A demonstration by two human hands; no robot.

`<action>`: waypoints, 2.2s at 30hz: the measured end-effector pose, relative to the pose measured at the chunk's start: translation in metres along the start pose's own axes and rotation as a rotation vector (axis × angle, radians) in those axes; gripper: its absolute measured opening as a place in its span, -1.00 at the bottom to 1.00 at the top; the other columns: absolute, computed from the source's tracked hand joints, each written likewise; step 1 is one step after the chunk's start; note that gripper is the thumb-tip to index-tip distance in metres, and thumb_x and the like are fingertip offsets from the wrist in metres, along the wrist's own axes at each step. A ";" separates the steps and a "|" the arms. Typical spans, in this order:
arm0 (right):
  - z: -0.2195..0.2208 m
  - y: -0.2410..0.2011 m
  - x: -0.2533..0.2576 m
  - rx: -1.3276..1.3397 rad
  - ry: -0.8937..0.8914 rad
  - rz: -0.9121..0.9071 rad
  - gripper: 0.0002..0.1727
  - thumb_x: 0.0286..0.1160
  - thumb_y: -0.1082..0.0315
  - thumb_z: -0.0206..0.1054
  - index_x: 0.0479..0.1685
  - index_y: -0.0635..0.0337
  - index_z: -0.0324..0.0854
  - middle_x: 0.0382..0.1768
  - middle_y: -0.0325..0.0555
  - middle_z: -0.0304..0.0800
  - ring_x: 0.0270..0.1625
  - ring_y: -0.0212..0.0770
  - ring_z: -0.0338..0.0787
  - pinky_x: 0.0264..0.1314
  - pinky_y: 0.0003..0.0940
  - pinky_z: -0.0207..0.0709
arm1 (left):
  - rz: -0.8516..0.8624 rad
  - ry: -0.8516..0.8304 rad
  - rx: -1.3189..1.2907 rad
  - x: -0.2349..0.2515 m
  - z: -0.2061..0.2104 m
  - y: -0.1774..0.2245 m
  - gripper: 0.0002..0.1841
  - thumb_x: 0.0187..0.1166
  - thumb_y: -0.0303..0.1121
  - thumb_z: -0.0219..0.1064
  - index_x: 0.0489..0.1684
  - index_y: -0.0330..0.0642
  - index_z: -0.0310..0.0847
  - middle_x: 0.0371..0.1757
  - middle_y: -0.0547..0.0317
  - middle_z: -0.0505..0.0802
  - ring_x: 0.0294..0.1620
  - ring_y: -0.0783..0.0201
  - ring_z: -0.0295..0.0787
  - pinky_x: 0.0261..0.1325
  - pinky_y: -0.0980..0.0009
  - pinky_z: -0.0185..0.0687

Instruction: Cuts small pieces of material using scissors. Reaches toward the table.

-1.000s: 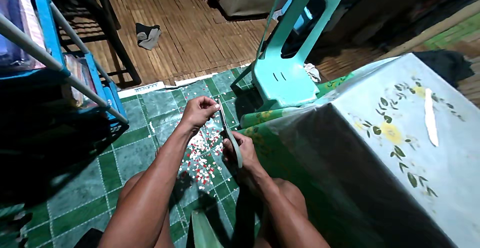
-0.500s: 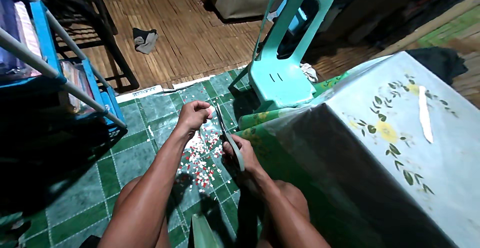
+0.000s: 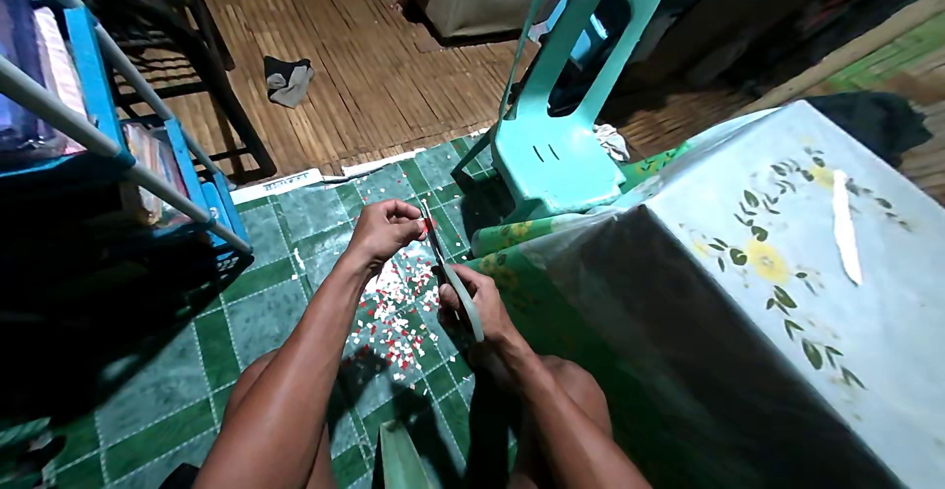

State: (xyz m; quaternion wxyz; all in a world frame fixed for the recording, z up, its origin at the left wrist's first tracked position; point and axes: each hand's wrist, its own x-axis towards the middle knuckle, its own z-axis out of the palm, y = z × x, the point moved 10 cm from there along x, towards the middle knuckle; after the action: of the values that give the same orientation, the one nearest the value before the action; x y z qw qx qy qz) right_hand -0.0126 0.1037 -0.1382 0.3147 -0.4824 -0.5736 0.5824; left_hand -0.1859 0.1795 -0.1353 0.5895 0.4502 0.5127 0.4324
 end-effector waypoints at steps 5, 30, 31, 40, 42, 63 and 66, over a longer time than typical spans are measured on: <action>-0.007 -0.003 -0.003 -0.012 0.049 -0.019 -0.42 0.43 0.05 0.54 0.28 0.32 0.67 -0.43 -0.15 0.84 -0.53 -0.29 0.78 -0.47 -0.36 0.76 | 0.009 -0.004 0.029 0.002 0.003 0.001 -0.79 0.46 -0.50 0.52 0.00 -0.28 0.76 -0.30 -0.02 0.91 -0.39 0.19 0.85 -0.26 0.31 0.79; -0.014 -0.001 -0.007 -0.063 0.026 -0.056 -0.35 0.47 0.00 0.49 0.38 0.32 0.60 -0.37 -0.17 0.83 -0.47 -0.31 0.79 -0.40 -0.36 0.78 | 0.056 0.011 -0.023 0.003 0.010 0.004 -0.68 0.43 -0.56 0.54 0.14 -0.26 0.71 -0.20 0.02 0.91 -0.36 0.26 0.85 -0.23 0.34 0.82; -0.014 -0.001 -0.007 -0.083 0.024 -0.062 -0.34 0.45 -0.01 0.51 0.39 0.31 0.60 -0.37 -0.18 0.83 -0.46 -0.32 0.79 -0.39 -0.37 0.78 | 0.057 0.007 -0.029 0.003 0.010 0.004 -0.66 0.41 -0.57 0.55 0.15 -0.26 0.70 -0.20 0.02 0.91 -0.36 0.26 0.86 -0.24 0.35 0.82; -0.011 0.004 -0.004 -0.148 -0.015 -0.044 -0.29 0.40 -0.06 0.54 0.40 0.29 0.61 -0.42 -0.20 0.81 -0.50 -0.33 0.77 -0.41 -0.36 0.77 | -0.059 -0.002 -0.044 0.000 0.006 0.000 -0.55 0.32 -0.62 0.59 0.22 -0.30 0.65 -0.22 -0.06 0.92 -0.35 0.18 0.89 -0.20 0.31 0.85; -0.011 0.004 -0.004 -0.101 -0.016 -0.023 -0.32 0.39 -0.03 0.56 0.36 0.30 0.65 -0.45 -0.20 0.81 -0.54 -0.33 0.75 -0.47 -0.38 0.74 | -0.075 0.011 -0.032 0.000 0.004 -0.003 -0.54 0.32 -0.62 0.60 0.23 -0.29 0.64 -0.23 -0.06 0.91 -0.37 0.18 0.88 -0.21 0.31 0.85; -0.008 0.002 -0.001 -0.003 0.068 0.031 -0.41 0.40 0.03 0.57 0.25 0.31 0.70 -0.52 -0.15 0.79 -0.60 -0.30 0.73 -0.53 -0.37 0.70 | -0.212 0.006 -0.004 -0.002 -0.001 -0.017 -0.85 0.63 -0.39 0.40 -0.09 -0.32 0.78 -0.33 0.05 0.89 -0.44 0.32 0.80 -0.29 0.42 0.73; -0.008 0.002 -0.002 -0.016 0.077 0.037 -0.42 0.41 0.03 0.56 0.25 0.31 0.71 -0.53 -0.14 0.79 -0.61 -0.29 0.73 -0.54 -0.37 0.71 | -0.236 0.026 -0.010 -0.001 -0.001 -0.019 -0.84 0.62 -0.38 0.41 -0.09 -0.31 0.79 -0.34 0.06 0.89 -0.45 0.32 0.80 -0.30 0.43 0.73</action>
State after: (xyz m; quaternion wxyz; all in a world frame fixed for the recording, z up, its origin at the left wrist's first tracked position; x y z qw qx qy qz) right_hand -0.0040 0.1046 -0.1384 0.3219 -0.5175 -0.5567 0.5645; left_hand -0.1860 0.1746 -0.1534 0.6320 0.3781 0.5676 0.3681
